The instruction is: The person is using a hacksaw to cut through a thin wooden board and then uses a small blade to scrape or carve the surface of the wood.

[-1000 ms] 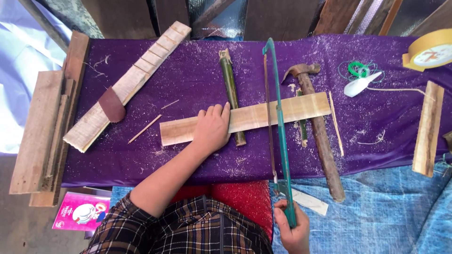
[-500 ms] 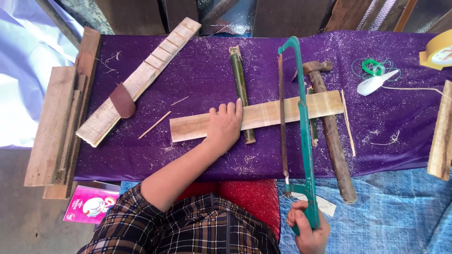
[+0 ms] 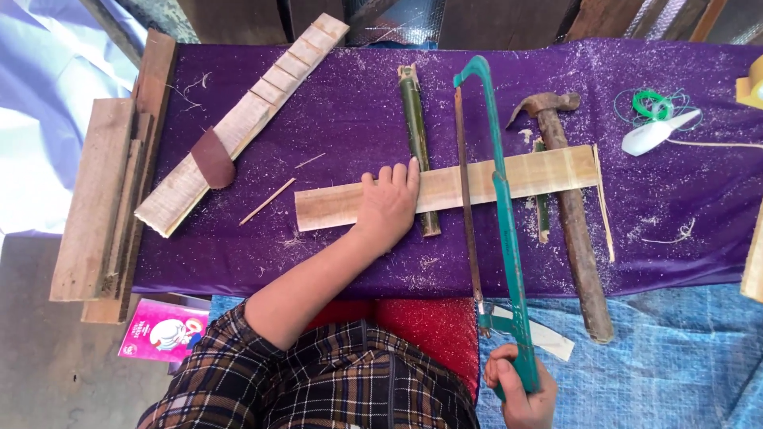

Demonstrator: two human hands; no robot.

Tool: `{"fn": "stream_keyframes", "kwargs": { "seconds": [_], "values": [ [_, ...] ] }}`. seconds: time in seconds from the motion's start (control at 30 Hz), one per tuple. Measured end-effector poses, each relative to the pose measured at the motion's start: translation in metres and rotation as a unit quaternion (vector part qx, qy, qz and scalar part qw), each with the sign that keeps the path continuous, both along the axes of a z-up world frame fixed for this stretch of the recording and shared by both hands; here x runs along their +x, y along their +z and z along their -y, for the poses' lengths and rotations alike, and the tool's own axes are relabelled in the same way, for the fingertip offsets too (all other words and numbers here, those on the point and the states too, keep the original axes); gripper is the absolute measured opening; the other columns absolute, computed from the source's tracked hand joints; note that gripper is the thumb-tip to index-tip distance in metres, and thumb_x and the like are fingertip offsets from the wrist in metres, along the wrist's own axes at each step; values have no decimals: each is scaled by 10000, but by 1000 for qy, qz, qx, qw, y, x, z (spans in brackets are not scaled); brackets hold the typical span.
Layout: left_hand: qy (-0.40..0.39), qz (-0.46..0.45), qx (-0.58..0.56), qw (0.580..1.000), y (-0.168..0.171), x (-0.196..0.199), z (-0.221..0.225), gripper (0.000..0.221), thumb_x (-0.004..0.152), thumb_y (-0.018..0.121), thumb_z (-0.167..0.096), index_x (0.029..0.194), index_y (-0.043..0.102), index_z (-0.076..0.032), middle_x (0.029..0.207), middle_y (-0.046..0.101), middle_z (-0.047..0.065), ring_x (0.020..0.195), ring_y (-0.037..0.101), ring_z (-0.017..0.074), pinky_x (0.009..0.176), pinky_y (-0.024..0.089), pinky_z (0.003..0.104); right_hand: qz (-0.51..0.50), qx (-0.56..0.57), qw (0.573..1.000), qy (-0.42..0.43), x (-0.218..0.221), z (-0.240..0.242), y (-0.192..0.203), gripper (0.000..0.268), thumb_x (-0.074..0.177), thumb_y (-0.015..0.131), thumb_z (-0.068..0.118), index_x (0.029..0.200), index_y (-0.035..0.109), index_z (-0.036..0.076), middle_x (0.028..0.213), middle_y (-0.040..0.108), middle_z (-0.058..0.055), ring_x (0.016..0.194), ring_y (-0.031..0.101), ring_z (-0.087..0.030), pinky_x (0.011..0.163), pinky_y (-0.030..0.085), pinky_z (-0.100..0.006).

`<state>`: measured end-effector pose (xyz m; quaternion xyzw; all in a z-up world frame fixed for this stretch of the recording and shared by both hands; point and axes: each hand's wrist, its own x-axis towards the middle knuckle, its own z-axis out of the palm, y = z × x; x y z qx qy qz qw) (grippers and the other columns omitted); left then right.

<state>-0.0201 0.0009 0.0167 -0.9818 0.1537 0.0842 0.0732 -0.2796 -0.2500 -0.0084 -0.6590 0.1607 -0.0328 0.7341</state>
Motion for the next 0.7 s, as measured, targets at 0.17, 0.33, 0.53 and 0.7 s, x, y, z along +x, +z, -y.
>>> {"fn": "stream_keyframes", "kwargs": {
  "seconds": [0.17,0.33,0.53,0.7],
  "values": [
    [-11,-2,-12,1000,7,4,-7,659,1005,319,-143,1647,214,-43,1112,535,70,948,491,221,834,433,445,-62,-100,993,17,-1,-2,9,194,928,643,118,950,716,-59,649,619,-156,590,610,-261,533,528,-374],
    [48,-200,-200,958,54,10,-17,898,938,569,-584,1626,200,-140,1538,387,141,1447,304,327,1210,93,688,-122,-92,988,-30,-2,-5,2,234,916,680,146,937,724,-83,659,619,-203,577,580,-290,532,507,-406],
    [130,144,-324,926,-2,8,21,442,951,614,-264,1355,578,-88,1110,580,84,1040,561,239,1096,349,704,-98,-128,987,-4,3,-4,1,249,918,670,184,927,740,-54,635,656,-173,555,616,-271,531,536,-388],
    [61,271,-263,924,-25,4,26,221,1004,493,-225,1069,664,-101,1010,588,88,888,584,257,986,457,572,-119,-196,973,33,5,-2,9,248,878,680,258,952,775,42,681,713,-90,620,673,-220,606,623,-377]
  ]
}}
